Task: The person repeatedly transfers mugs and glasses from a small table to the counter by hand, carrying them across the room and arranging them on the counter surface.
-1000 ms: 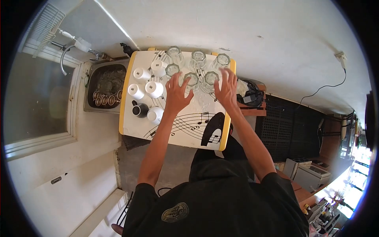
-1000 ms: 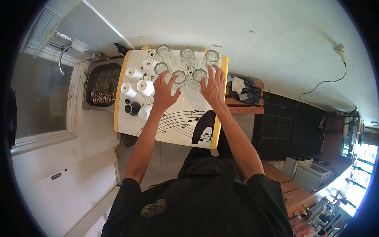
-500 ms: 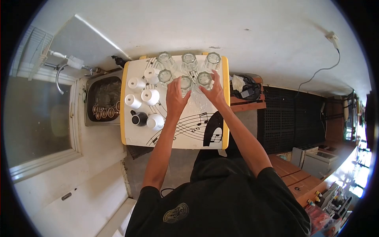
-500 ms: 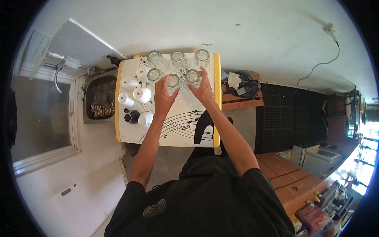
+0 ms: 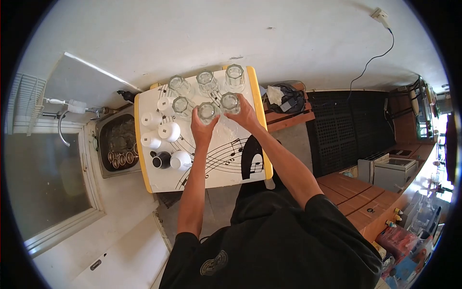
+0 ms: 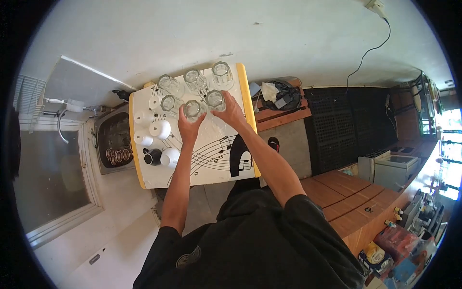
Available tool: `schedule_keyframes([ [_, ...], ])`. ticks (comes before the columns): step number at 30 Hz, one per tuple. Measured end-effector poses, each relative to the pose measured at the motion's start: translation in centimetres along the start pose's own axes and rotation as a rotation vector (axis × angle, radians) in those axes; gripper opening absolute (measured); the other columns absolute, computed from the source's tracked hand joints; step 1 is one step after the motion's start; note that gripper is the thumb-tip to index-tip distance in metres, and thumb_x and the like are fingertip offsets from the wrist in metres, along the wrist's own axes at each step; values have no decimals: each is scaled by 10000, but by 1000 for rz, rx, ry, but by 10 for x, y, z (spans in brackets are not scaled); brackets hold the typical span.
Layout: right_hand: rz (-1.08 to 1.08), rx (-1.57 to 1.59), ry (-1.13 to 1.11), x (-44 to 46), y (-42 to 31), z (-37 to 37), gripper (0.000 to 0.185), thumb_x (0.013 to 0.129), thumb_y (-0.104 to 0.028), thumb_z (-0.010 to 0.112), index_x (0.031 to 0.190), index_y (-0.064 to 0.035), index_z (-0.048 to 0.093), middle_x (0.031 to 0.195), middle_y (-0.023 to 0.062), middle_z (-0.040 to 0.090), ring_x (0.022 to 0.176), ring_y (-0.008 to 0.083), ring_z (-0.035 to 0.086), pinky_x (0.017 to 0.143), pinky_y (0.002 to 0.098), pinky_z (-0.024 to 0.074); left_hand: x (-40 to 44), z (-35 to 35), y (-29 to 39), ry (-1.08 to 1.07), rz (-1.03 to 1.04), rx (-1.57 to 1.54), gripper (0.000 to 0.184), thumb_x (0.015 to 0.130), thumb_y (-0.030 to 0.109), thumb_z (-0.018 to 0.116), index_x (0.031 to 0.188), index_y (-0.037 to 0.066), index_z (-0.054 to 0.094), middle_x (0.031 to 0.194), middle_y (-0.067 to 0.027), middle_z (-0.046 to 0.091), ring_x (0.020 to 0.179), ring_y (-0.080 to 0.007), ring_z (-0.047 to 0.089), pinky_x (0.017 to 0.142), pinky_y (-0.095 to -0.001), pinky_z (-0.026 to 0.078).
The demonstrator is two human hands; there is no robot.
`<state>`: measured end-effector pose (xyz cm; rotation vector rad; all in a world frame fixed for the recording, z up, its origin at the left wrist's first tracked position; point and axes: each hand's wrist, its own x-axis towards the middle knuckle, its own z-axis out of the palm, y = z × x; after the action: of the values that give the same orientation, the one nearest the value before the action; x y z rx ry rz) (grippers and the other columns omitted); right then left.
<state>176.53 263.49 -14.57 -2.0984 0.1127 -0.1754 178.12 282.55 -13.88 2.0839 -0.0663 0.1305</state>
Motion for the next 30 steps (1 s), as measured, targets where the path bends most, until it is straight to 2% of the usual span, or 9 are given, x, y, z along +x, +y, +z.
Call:
schedule_keyframes([
  [4, 95, 112, 7, -30, -22, -28, 871, 721, -289, 884, 1400, 18, 432, 1326, 233, 567, 1250, 391, 557, 1030, 422, 471, -22, -7, 7, 62, 87, -7, 793, 708, 298, 922, 1295, -40, 509, 1219, -200, 584, 1133, -351, 588, 989, -420, 471],
  [8, 86, -42, 233, -72, -10, -42, 822, 707, -304, 896, 1336, 27, 484, 1250, 225, 604, 1199, 327, 597, 997, 418, 480, -41, -21, 25, 114, 55, -200, 764, 698, 258, 939, 1283, -8, 526, 1192, -139, 582, 1084, -275, 584, 975, -385, 469],
  [10, 73, 225, 90, -85, -22, -74, 864, 705, -294, 920, 1372, 21, 471, 1261, 192, 591, 1199, 286, 579, 1047, 377, 449, -48, -26, 34, 79, 8, -337, 753, 706, 235, 935, 1297, 12, 526, 1202, -120, 585, 1097, -251, 576, 990, -387, 463],
  [12, 111, 198, 93, -104, -28, -94, 837, 698, -266, 930, 1343, 14, 475, 1196, 166, 597, 1150, 250, 585, 1000, 382, 465, -50, -25, 34, 20, 76, -313, 734, 724, 187, 923, 1312, 20, 516, 1222, -114, 586, 1120, -242, 574, 997, -380, 462],
  [15, 145, 144, 164, -132, -22, -115, 835, 715, -344, 908, 1335, -10, 461, 1144, 143, 597, 1089, 257, 605, 952, 405, 481, -54, -20, 54, -73, 4, -361, 724, 747, 139, 902, 1333, 14, 495, 1258, -123, 578, 1139, -239, 569, 1021, -377, 461],
  [16, 200, 92, 159, -140, -26, -127, 836, 717, -397, 891, 1328, -17, 466, 1158, 148, 609, 1098, 277, 616, 954, 408, 482, -52, -17, 66, -96, 27, -402, 723, 753, 130, 897, 1338, 12, 488, 1264, -126, 575, 1139, -240, 569, 1028, -376, 462],
  [24, 205, 66, 338, -182, -34, -194, 847, 724, -409, 881, 1364, -38, 470, 1227, 152, 642, 1174, 272, 627, 1034, 417, 474, -50, 7, 100, -269, 66, -552, 704, 761, 108, 874, 1329, 3, 471, 1238, -122, 563, 1103, -215, 576, 992, -359, 494],
  [28, 210, 380, 466, -183, -23, -215, 888, 713, -448, 894, 1382, -47, 469, 1262, 104, 599, 1228, 244, 560, 1078, 403, 419, -58, 22, 116, -226, 75, -676, 660, 789, 114, 853, 1322, 15, 478, 1199, -96, 581, 1063, -194, 591, 968, -331, 496],
  [30, 228, 400, 473, -185, -21, -230, 890, 718, -449, 886, 1374, -22, 463, 1279, 129, 588, 1243, 257, 548, 1084, 394, 413, -61, 30, 112, -225, -24, -692, 689, 759, 95, 871, 1313, 12, 470, 1216, -97, 567, 1079, -209, 583, 947, -341, 513],
])
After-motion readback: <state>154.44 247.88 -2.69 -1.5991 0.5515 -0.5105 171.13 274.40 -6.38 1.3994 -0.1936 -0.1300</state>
